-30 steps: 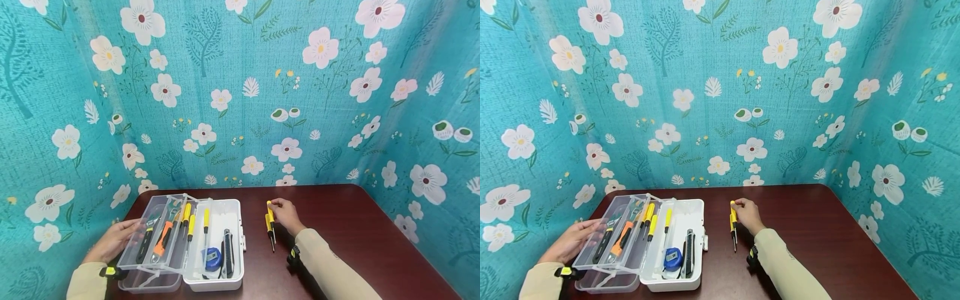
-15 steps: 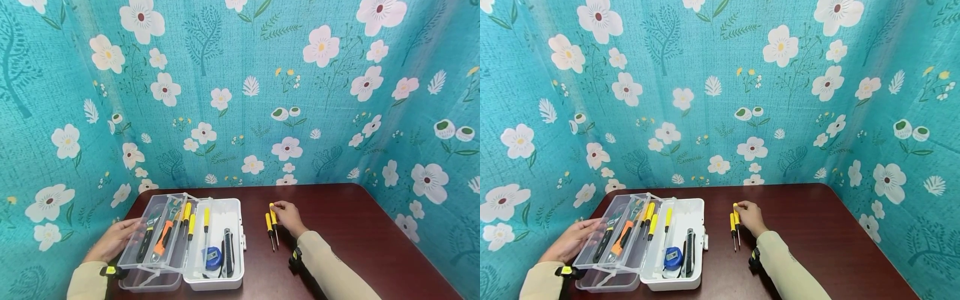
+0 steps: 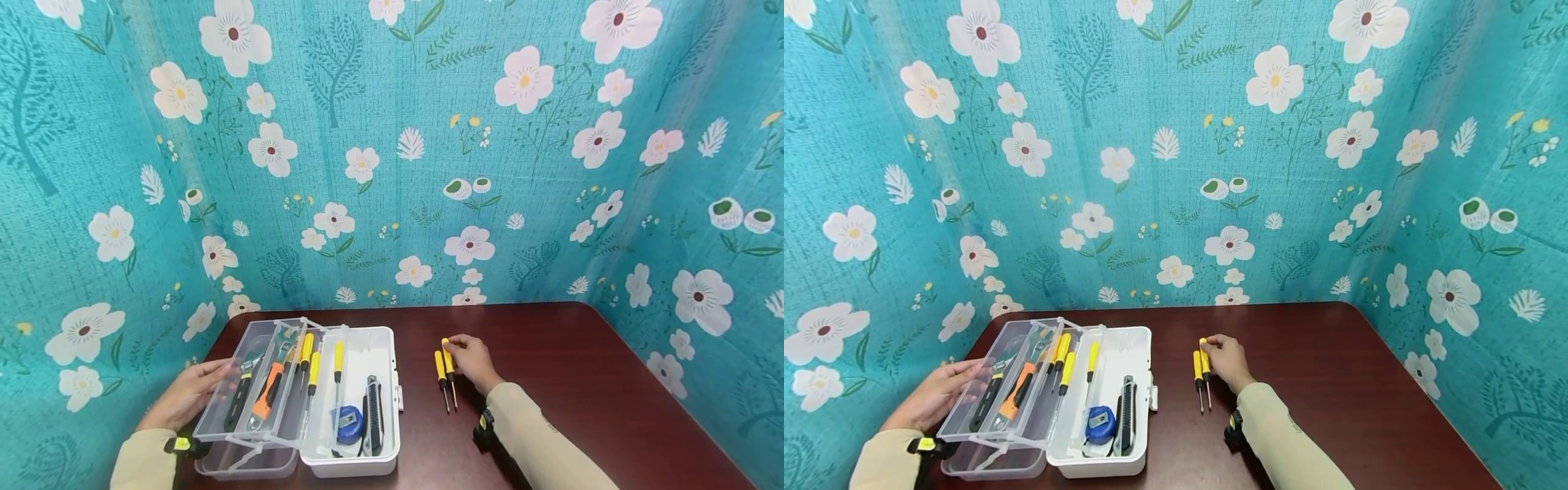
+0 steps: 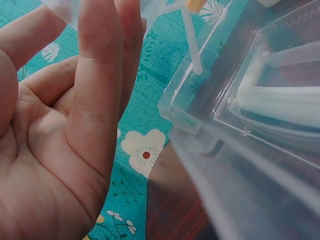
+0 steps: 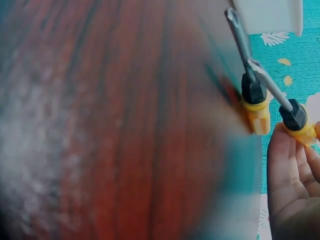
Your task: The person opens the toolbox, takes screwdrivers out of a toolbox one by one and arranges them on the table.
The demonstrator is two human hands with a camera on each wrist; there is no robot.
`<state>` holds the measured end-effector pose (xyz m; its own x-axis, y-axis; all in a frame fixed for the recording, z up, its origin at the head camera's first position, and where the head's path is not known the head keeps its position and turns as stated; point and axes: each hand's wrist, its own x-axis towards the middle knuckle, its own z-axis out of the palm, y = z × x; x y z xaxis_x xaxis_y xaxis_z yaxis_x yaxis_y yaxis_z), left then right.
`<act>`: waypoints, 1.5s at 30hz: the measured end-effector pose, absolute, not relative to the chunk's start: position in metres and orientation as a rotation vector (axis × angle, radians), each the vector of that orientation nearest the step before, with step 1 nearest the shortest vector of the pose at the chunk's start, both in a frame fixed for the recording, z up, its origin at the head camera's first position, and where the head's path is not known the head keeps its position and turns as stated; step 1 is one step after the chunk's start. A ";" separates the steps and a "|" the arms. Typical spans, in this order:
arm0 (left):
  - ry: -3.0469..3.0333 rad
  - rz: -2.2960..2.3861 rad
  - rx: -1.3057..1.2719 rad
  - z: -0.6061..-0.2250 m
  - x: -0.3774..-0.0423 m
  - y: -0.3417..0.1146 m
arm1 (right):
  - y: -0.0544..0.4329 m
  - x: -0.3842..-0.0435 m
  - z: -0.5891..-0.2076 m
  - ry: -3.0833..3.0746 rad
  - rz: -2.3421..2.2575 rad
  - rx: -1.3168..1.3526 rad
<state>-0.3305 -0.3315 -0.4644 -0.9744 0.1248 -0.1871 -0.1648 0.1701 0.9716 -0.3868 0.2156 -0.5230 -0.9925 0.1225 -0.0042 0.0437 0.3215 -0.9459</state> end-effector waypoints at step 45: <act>2.207 1.902 -0.017 -0.466 -0.330 -0.334 | 0.220 -0.386 -0.530 -2.714 1.410 -0.167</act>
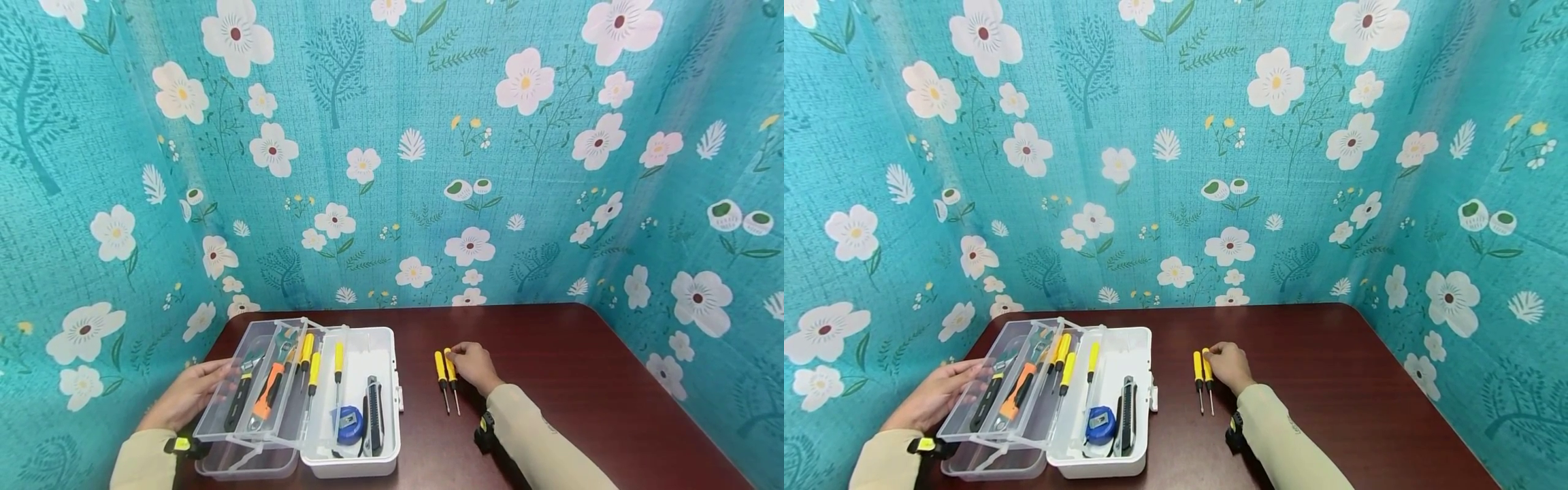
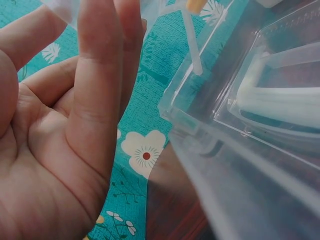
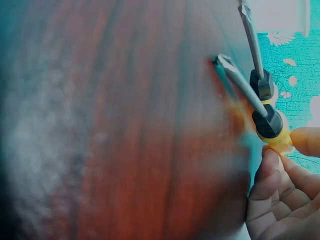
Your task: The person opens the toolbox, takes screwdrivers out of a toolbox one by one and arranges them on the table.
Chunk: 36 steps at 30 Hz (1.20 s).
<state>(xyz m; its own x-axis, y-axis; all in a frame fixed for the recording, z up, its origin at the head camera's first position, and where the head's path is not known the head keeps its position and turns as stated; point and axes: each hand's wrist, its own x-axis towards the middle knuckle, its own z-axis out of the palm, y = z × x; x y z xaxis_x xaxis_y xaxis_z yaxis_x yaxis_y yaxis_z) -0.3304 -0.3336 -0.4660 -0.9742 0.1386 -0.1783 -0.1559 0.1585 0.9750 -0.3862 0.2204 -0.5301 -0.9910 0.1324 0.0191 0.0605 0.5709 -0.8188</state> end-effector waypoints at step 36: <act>2.222 1.883 -0.085 -0.464 -0.330 -0.332 | 0.216 -0.390 -0.529 -2.841 1.349 -0.214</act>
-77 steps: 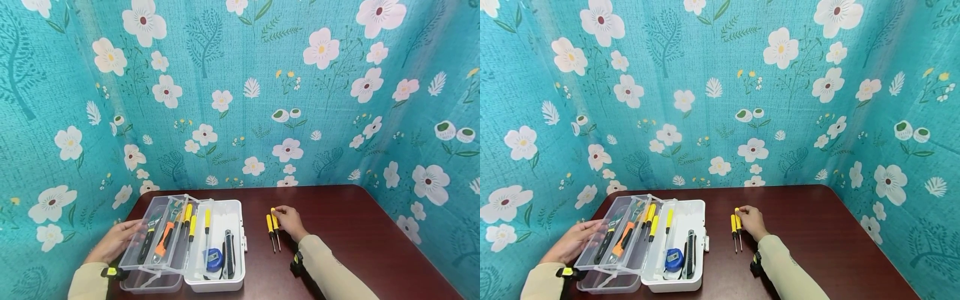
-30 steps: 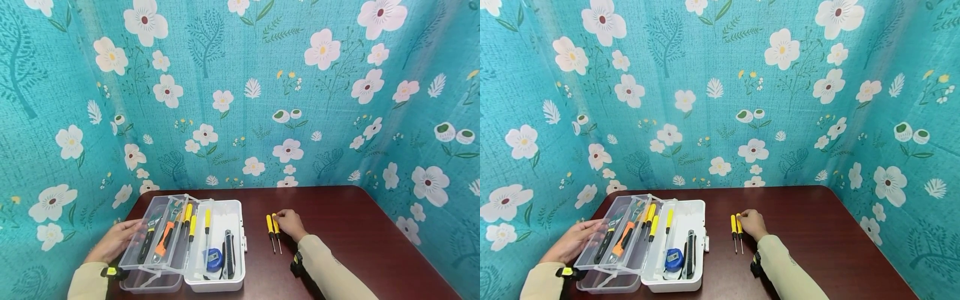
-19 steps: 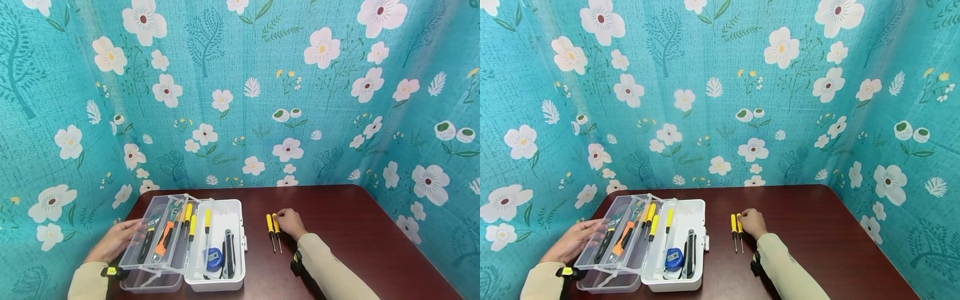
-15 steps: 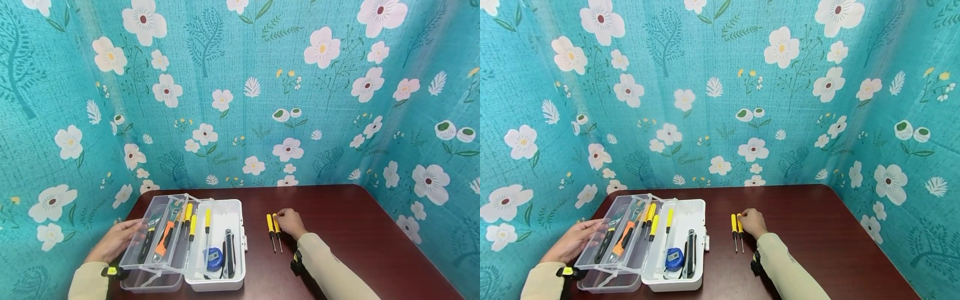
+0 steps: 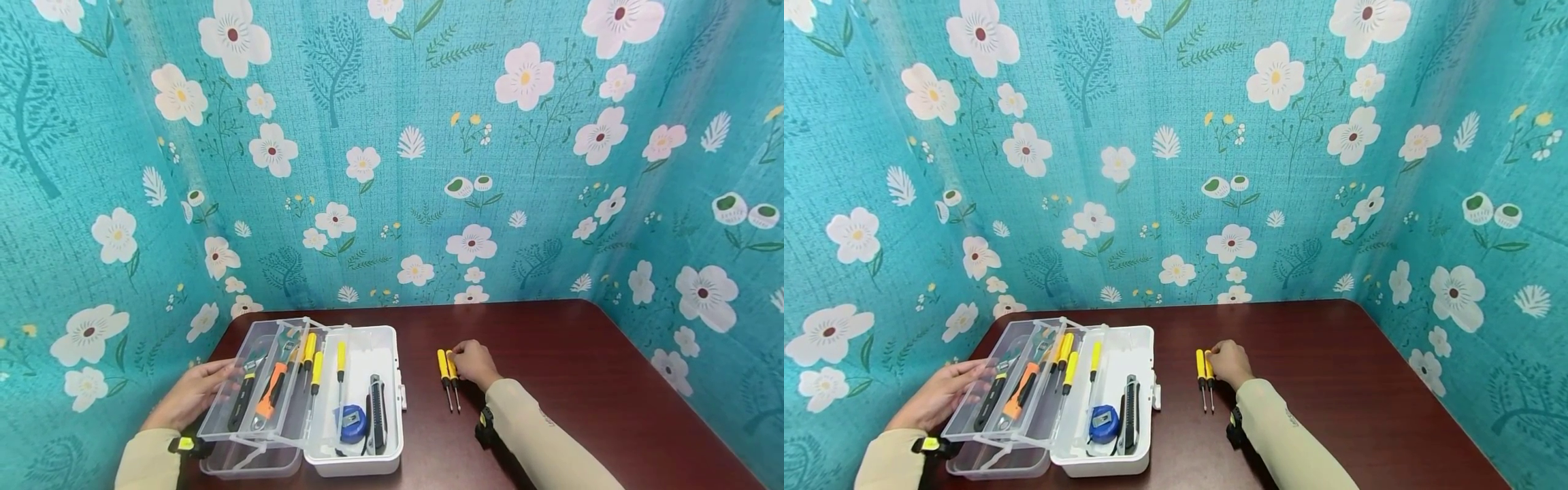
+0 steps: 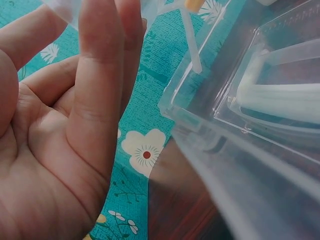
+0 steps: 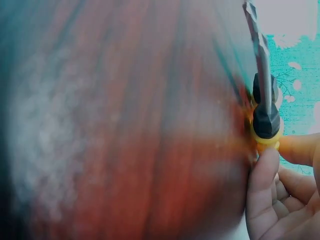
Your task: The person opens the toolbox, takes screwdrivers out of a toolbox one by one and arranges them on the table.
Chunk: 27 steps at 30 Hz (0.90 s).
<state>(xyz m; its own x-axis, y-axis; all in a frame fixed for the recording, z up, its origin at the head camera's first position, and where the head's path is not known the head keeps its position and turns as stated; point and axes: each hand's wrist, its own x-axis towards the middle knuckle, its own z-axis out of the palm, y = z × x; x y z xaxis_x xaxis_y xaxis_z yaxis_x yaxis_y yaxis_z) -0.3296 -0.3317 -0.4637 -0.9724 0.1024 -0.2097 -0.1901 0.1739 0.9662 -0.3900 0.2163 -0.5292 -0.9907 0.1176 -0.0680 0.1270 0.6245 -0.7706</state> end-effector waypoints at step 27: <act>2.248 1.867 -0.095 -0.464 -0.331 -0.330 | 0.222 -0.387 -0.519 2.801 -1.373 0.168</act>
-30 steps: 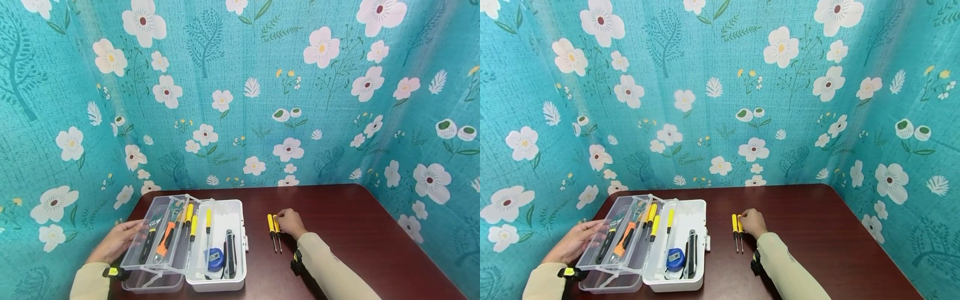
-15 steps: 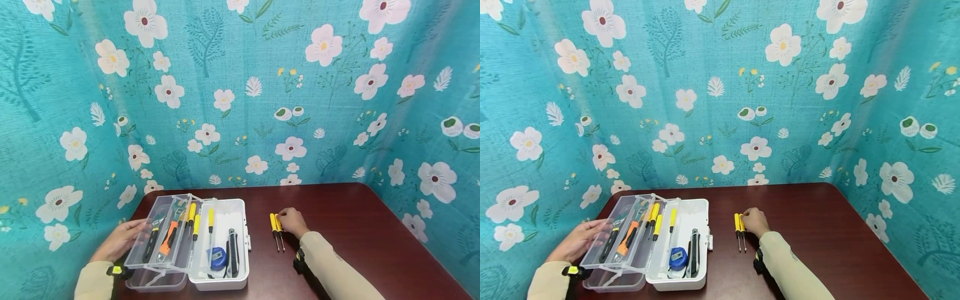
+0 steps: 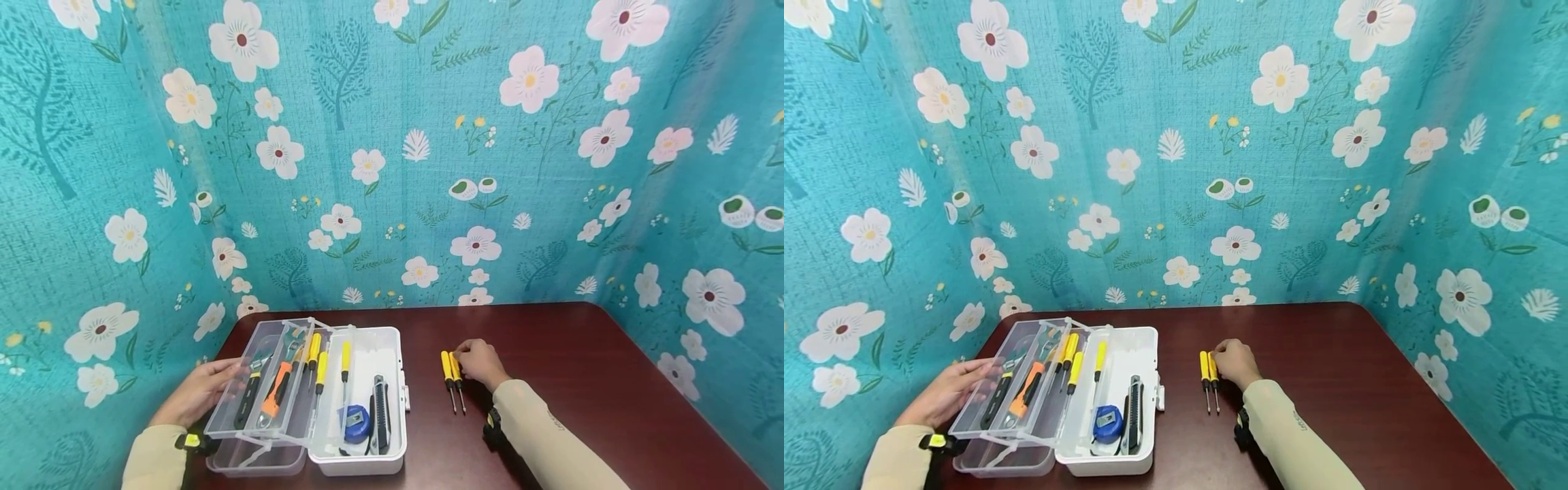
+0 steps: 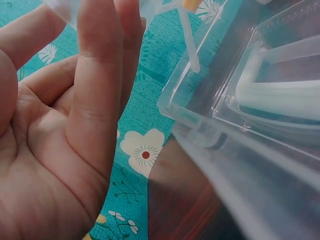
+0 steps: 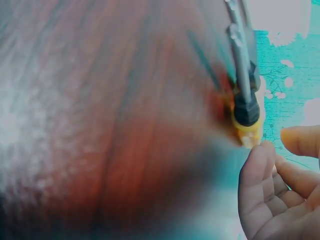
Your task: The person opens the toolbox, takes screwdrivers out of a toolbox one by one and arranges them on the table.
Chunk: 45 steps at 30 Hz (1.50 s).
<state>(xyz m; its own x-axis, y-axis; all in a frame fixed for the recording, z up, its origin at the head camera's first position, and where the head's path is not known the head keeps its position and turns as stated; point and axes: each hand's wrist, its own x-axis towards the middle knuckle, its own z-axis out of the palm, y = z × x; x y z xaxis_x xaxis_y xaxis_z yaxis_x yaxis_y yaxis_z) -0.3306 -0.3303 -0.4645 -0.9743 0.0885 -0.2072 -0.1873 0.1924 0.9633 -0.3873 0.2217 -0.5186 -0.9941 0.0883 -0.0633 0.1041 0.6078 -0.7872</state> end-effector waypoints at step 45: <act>2.134 1.944 -0.030 -0.466 -0.327 -0.333 | 0.163 -0.386 -0.447 2.924 -1.289 -0.309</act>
<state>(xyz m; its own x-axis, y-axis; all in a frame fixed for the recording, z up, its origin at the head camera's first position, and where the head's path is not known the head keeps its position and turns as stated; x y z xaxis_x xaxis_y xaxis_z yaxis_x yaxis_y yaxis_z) -0.3269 -0.3328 -0.4665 -0.9676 0.1545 -0.1997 -0.1845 0.1074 0.9769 -0.3861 0.1628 -0.4469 -0.9791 -0.1476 0.1400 -0.2030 0.6595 -0.7238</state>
